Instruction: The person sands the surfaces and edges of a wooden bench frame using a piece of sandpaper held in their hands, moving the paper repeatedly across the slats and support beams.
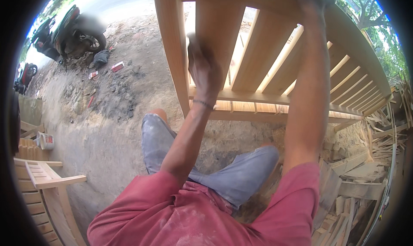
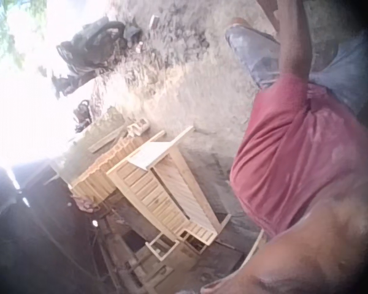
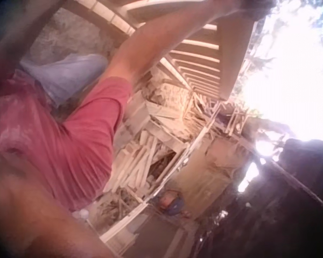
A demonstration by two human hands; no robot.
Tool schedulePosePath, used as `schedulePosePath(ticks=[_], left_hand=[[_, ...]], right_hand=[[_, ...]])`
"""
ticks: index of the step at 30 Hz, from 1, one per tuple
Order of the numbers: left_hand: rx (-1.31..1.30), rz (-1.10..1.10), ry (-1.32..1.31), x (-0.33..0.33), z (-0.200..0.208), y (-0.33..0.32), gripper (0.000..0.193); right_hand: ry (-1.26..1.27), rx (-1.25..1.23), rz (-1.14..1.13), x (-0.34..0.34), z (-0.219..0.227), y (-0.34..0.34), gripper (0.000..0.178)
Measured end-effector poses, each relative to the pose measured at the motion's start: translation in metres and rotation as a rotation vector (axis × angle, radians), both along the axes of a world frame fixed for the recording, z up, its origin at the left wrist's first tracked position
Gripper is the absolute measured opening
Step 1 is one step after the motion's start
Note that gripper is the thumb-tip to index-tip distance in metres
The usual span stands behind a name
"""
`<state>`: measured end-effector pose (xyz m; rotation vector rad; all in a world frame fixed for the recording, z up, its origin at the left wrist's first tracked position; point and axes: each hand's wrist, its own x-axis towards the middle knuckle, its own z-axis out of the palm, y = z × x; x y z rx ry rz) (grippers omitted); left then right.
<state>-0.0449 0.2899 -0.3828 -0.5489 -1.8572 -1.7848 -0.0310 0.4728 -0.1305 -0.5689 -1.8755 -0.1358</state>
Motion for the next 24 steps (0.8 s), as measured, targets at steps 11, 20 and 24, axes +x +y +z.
schedulePosePath(ticks=[11, 20, 24], left_hand=[[0.025, 0.122, 0.214, -0.017, 0.036, 0.011, 0.039], [-0.234, -0.051, -0.162, 0.027, -0.058, -0.025, 0.041], [-0.212, -0.206, -0.325, 0.036, -0.047, -0.038, 0.032]], right_hand=[[0.026, -0.039, 0.043, 0.001, -0.001, -0.007, 0.062], [0.018, -0.060, 0.052, 0.004, 0.000, -0.008, 0.060], [0.008, -0.027, 0.061, 0.006, -0.008, -0.005, 0.058]])
